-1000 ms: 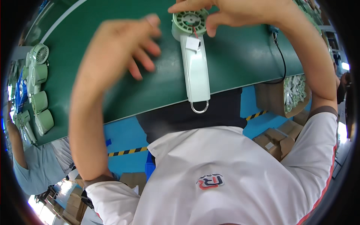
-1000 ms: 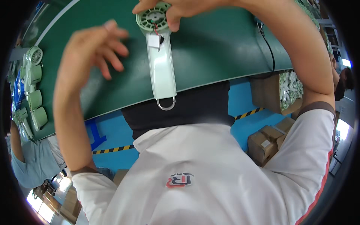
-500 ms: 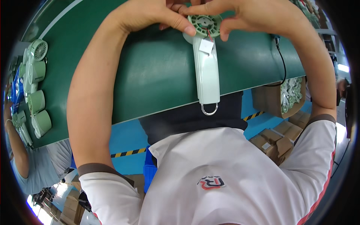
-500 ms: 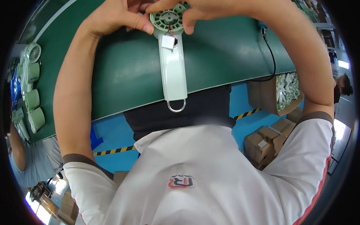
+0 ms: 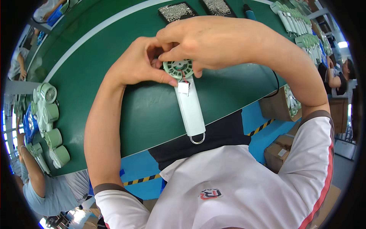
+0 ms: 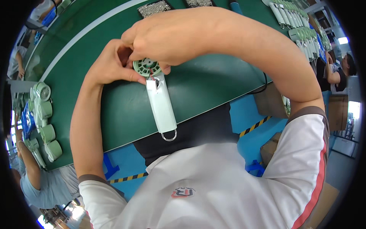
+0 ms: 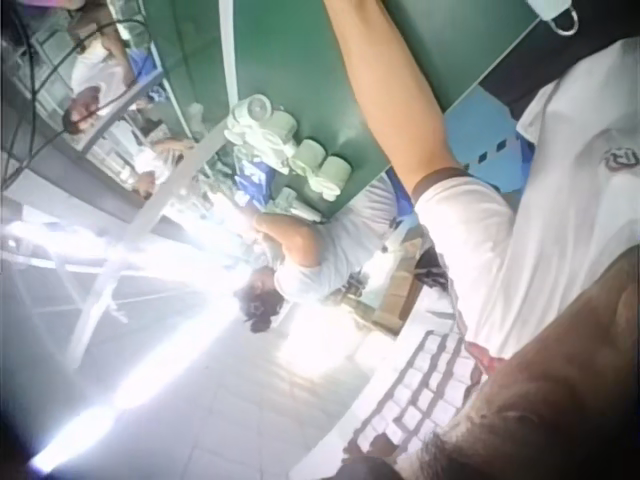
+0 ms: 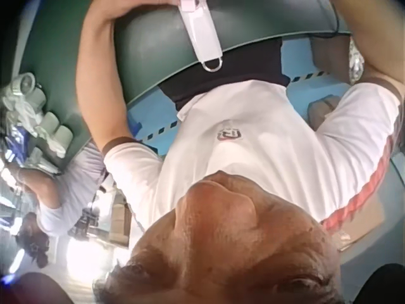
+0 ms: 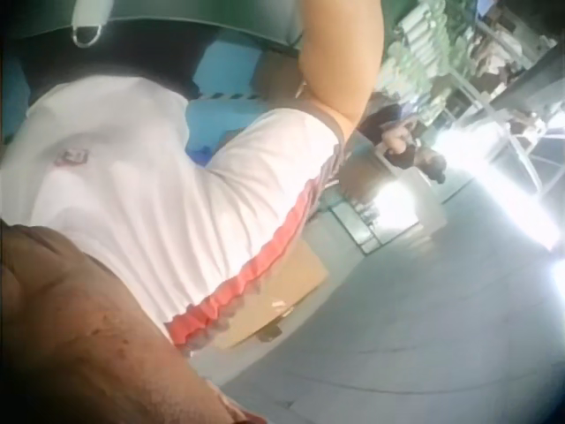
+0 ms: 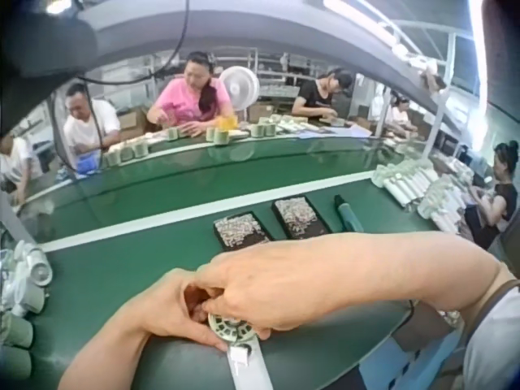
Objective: The person assembles portable fans by attaching components to the fan housing, driving screws into the casing using an electric screwdriver, and placing the assembled fans on the conveyor belt.
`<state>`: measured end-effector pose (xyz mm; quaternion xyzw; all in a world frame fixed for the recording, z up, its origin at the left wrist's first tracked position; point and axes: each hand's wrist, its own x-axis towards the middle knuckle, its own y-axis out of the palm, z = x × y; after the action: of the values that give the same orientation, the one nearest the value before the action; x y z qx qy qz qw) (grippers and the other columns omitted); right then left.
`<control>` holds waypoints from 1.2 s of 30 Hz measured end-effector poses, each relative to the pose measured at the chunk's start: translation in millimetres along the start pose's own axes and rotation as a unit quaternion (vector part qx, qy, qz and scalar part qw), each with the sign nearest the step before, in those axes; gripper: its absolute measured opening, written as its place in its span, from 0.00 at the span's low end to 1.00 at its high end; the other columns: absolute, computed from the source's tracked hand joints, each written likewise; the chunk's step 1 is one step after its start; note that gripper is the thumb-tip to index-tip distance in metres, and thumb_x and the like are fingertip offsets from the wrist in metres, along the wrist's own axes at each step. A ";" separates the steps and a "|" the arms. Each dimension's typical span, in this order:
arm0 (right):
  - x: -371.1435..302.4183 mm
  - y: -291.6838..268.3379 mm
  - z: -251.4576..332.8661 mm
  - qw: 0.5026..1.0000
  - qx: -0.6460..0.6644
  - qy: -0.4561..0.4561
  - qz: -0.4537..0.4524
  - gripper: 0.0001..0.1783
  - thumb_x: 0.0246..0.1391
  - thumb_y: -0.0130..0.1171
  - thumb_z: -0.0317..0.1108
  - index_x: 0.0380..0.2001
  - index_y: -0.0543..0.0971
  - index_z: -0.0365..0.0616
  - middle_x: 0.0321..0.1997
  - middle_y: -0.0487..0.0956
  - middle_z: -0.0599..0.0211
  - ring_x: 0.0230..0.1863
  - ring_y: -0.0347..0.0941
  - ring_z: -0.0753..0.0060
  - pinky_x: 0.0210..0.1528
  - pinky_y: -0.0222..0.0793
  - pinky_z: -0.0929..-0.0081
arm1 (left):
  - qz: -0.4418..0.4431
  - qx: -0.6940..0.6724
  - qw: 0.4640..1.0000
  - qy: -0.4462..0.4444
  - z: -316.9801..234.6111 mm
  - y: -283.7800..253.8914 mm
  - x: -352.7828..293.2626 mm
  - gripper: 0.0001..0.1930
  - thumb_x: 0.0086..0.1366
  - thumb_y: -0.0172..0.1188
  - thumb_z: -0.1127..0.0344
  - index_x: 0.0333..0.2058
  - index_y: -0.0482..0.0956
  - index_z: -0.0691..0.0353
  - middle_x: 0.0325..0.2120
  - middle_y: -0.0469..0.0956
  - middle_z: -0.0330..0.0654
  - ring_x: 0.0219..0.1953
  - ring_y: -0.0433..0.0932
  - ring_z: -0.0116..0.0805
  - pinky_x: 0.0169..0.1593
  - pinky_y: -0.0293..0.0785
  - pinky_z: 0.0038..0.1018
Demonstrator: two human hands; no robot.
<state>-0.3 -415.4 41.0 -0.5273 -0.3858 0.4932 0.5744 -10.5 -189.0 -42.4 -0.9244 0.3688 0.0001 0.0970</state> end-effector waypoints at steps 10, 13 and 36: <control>-209.6 -5.4 -138.0 0.920 -0.318 0.209 -0.094 0.22 0.54 0.58 0.20 0.54 0.80 0.39 0.58 0.80 0.57 0.60 0.77 0.50 0.58 0.74 0.58 | 0.028 -0.061 0.995 0.074 -13.4 8.1 12.7 0.33 0.44 0.83 0.77 0.52 0.81 0.68 0.48 0.79 0.39 0.45 0.76 0.20 0.44 0.75 0.18; -229.8 36.5 -150.3 0.930 -0.303 0.178 -0.109 0.24 0.56 0.55 0.25 0.58 0.78 0.39 0.63 0.77 0.53 0.66 0.72 0.47 0.65 0.70 0.55 | 0.017 -0.004 0.996 0.089 -2.7 8.9 18.2 0.33 0.41 0.85 0.71 0.49 0.82 0.66 0.46 0.80 0.41 0.47 0.77 0.24 0.48 0.75 0.21; -151.9 24.4 -112.4 0.750 0.075 0.182 -0.631 0.21 0.62 0.55 0.28 0.58 0.73 0.32 0.54 0.80 0.51 0.60 0.74 0.56 0.66 0.67 0.57 | -0.001 0.005 0.999 0.046 -10.7 14.2 12.4 0.36 0.39 0.85 0.72 0.51 0.81 0.66 0.51 0.80 0.42 0.44 0.79 0.21 0.36 0.71 0.15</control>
<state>71.2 -589.5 12.2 -0.1988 -0.4809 -0.0592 0.8519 -11.9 -209.4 -35.4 -0.9232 0.3723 -0.0441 0.0843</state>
